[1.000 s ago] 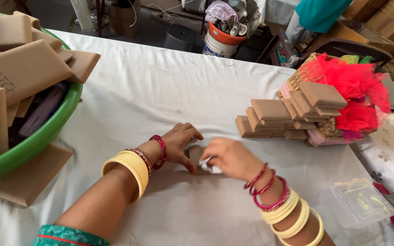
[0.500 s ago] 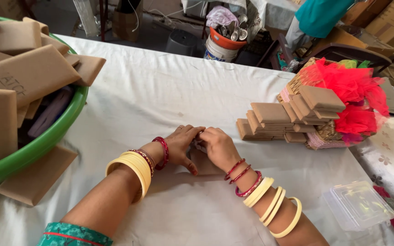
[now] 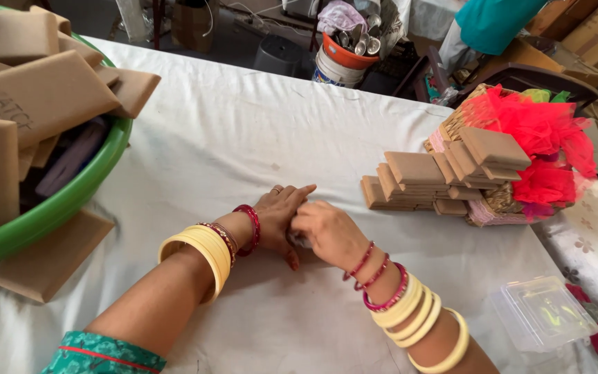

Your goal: Cleaning brown rectangular blocks with a white cloth.

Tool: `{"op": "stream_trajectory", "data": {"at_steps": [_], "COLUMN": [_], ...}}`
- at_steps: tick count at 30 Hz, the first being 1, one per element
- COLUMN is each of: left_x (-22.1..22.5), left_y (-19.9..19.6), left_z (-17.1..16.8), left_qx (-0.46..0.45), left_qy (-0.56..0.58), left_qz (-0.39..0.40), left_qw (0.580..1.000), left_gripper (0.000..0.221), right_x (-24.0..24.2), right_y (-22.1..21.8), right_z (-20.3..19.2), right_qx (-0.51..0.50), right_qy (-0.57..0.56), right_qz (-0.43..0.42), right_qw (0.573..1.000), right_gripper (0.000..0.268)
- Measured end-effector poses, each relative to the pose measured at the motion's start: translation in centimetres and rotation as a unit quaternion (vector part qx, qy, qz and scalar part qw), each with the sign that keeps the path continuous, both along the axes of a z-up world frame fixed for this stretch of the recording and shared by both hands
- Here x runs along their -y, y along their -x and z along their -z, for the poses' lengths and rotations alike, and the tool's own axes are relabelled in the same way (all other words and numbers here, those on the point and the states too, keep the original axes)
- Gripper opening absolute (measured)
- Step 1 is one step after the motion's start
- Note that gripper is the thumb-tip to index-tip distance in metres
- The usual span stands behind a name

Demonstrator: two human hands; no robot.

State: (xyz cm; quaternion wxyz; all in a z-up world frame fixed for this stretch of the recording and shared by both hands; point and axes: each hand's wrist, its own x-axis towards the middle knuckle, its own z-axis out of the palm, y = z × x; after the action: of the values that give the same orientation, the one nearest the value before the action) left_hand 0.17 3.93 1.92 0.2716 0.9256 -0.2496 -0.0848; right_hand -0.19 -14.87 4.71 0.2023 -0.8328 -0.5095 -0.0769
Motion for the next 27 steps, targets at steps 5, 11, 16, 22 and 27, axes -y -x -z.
{"op": "stream_trajectory", "data": {"at_steps": [5,11,16,22,27], "left_x": [-0.3,-0.4,-0.5,-0.5,-0.6], "left_y": [-0.7,-0.5,-0.3,-0.9,-0.9], "left_z": [1.2,1.5,0.8,1.6,1.6], "left_qx": [0.003,0.036,0.003,0.019,0.039], "left_qy": [0.057,0.047,0.024,-0.002,0.000], "left_qz": [-0.003,0.019,0.015,0.048,0.054], "left_qw": [0.998,0.998,1.000,0.999,0.998], "left_gripper": [0.168,0.165,0.155,0.104,0.096], "right_x": [-0.7,1.4,5.1,6.1,4.2], "right_y": [-0.9,-4.7,-4.2,-2.7,-2.1], "right_z": [1.3,4.2,-1.9,-2.1,-1.0], "right_qx": [0.024,-0.065,-0.167,-0.119,-0.040], "right_qy": [-0.033,-0.146,-0.161,0.178,0.162], "right_qz": [0.049,0.161,0.221,0.147,0.201], "right_qw": [0.998,0.974,0.947,0.966,0.965], "right_gripper": [0.023,0.019,0.022,0.016,0.009]}}
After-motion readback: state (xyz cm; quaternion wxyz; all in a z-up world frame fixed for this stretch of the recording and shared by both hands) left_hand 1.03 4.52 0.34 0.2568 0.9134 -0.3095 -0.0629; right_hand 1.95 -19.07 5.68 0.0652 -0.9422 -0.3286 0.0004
